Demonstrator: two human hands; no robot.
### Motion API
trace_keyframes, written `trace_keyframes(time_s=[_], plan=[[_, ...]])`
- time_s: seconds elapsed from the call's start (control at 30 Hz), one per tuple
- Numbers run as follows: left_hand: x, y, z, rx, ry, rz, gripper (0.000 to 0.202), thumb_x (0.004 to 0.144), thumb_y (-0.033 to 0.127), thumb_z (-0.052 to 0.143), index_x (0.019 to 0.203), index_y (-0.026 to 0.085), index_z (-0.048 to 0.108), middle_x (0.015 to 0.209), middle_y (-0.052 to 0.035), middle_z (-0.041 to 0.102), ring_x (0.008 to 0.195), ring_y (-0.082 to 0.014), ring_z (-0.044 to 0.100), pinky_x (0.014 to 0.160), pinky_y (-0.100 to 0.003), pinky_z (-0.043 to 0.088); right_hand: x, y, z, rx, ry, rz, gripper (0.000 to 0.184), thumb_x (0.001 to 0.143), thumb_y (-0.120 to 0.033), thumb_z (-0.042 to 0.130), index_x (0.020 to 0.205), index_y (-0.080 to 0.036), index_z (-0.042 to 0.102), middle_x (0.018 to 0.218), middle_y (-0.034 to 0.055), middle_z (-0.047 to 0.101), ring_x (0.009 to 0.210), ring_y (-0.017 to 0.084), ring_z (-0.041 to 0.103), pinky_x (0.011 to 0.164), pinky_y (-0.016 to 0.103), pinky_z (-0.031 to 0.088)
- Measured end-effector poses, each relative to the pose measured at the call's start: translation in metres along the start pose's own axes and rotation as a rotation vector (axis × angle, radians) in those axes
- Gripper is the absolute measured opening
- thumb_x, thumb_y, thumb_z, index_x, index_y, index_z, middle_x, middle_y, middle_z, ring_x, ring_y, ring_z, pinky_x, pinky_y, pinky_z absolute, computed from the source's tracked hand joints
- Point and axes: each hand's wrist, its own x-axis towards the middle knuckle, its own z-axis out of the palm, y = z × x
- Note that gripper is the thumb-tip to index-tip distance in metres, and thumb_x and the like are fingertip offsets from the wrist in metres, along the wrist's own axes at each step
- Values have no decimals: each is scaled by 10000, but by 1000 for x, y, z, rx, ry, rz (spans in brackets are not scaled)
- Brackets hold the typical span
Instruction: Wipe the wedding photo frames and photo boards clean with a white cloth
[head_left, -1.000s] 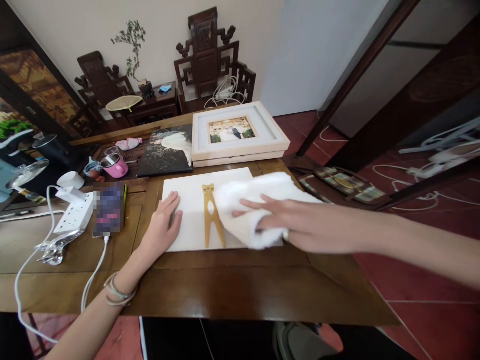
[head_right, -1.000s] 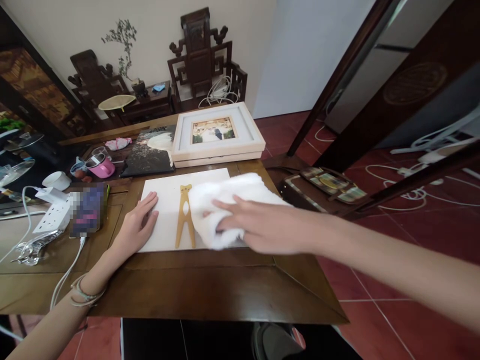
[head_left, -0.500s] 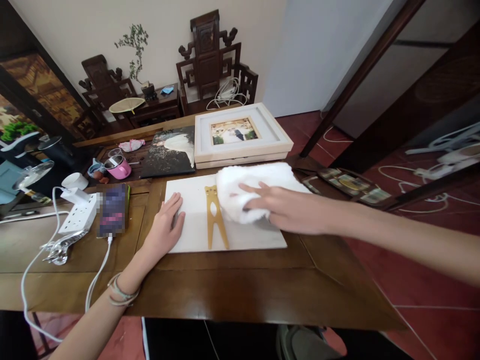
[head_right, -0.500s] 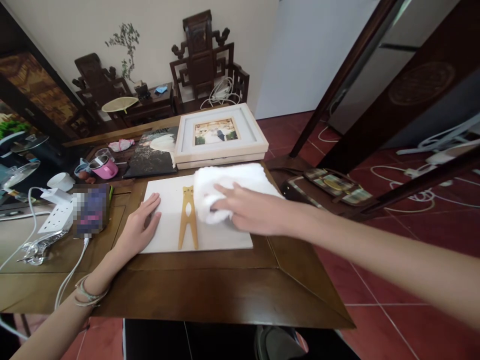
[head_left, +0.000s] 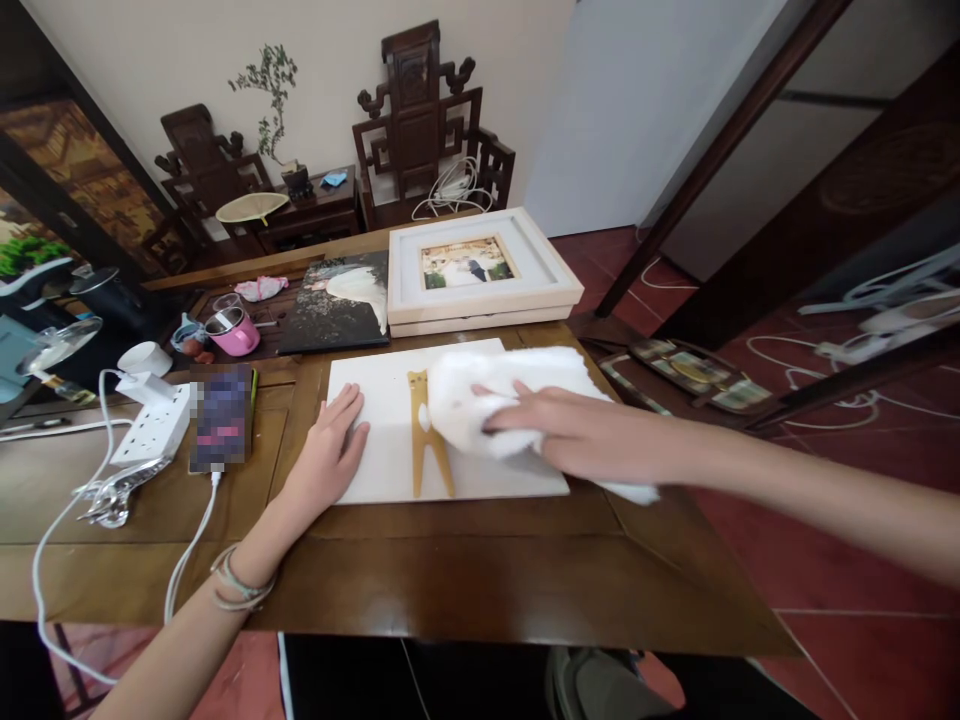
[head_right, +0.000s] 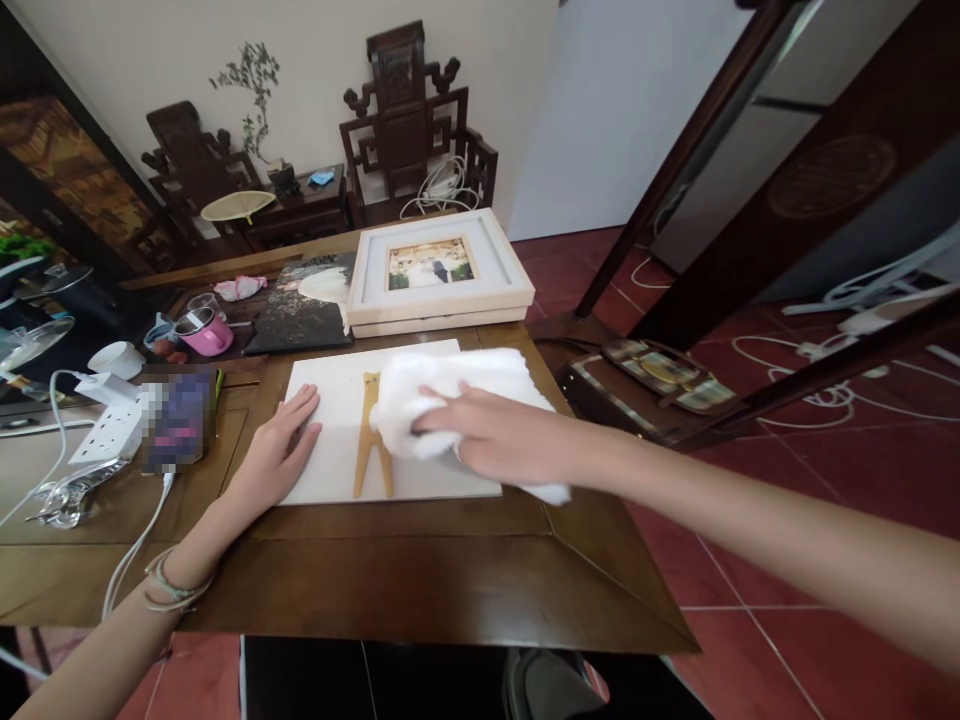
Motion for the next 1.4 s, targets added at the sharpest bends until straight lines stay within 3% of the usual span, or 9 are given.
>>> trace_keyframes(time_s=[0.1, 0.2, 0.33, 0.43, 0.6, 0.8, 0.97, 1.2, 1.4], plan=[[0, -1, 0, -3, 0, 1, 434, 979, 306, 401, 1349, 117, 526, 1477, -192, 465, 1422, -271, 368, 1178, -544, 255, 38, 9, 7, 30, 33, 11, 587, 721, -11, 391, 1205, -229, 642, 1272, 46, 657, 1302, 316, 490, 1113, 594, 308], [0, -2, 1, -8, 12, 2, 422, 992, 294, 368, 1342, 128, 536, 1468, -183, 479, 1416, -265, 379, 1177, -545, 253, 56, -4, 19, -32, 33, 8, 629, 729, 20, 399, 1298, -179, 581, 1445, 94, 513, 1444, 336, 222, 1138, 651, 159], [1, -3, 3, -6, 24, 9, 428, 984, 266, 354, 1340, 116, 539, 1461, -183, 487, 1408, -266, 390, 1168, -544, 276, 37, -44, 39, -160, -139, -35, 636, 686, 62, 469, 1265, -150, 625, 1593, 142, 211, 1446, 396, -17, 1123, 691, 31], [1, -4, 4, -3, 34, 9, 437, 973, 244, 350, 1330, 87, 549, 1451, -196, 495, 1402, -273, 400, 1170, -537, 277, 9, -70, 51, -159, -249, -126, 544, 695, -11, 555, 1211, -138, 669, 1595, 153, 156, 1424, 444, -69, 1092, 736, 21], [2, -4, 4, -3, 27, 2, 435, 961, 229, 353, 1320, 98, 562, 1453, -191, 495, 1400, -278, 404, 1170, -541, 275, -3, -83, 43, -169, -361, -207, 541, 663, -56, 598, 1188, -155, 681, 1565, 138, 269, 1444, 426, 52, 1113, 707, 151], [5, -3, 3, -22, 7, 6, 453, 962, 228, 356, 1348, 74, 536, 1467, -205, 471, 1415, -281, 375, 1178, -528, 262, 52, -50, 18, -264, -226, -105, 649, 725, 63, 437, 1310, -170, 596, 1574, 112, 285, 1460, 366, 89, 1132, 648, 195], [4, -3, 4, -44, 33, 5, 439, 960, 225, 375, 1345, 103, 546, 1457, -193, 488, 1405, -286, 392, 1165, -549, 281, 80, -36, 26, -437, -143, -53, 638, 775, 33, 459, 1393, -118, 506, 1594, 175, 204, 1452, 415, 71, 1110, 677, 186], [4, -5, 5, -16, 44, 12, 427, 955, 222, 380, 1322, 99, 562, 1448, -193, 500, 1394, -281, 413, 1157, -545, 303, 22, -88, 63, -396, -172, -181, 412, 834, -178, 593, 1239, -159, 666, 1561, 233, 236, 1397, 525, 144, 1039, 773, 195], [3, -5, 5, -23, 29, 15, 437, 961, 221, 366, 1335, 85, 545, 1462, -197, 482, 1413, -277, 385, 1169, -533, 284, -2, -115, 51, -212, -297, -264, 365, 812, -218, 595, 1151, -136, 704, 1460, 234, 433, 1371, 496, 285, 1020, 764, 277]])
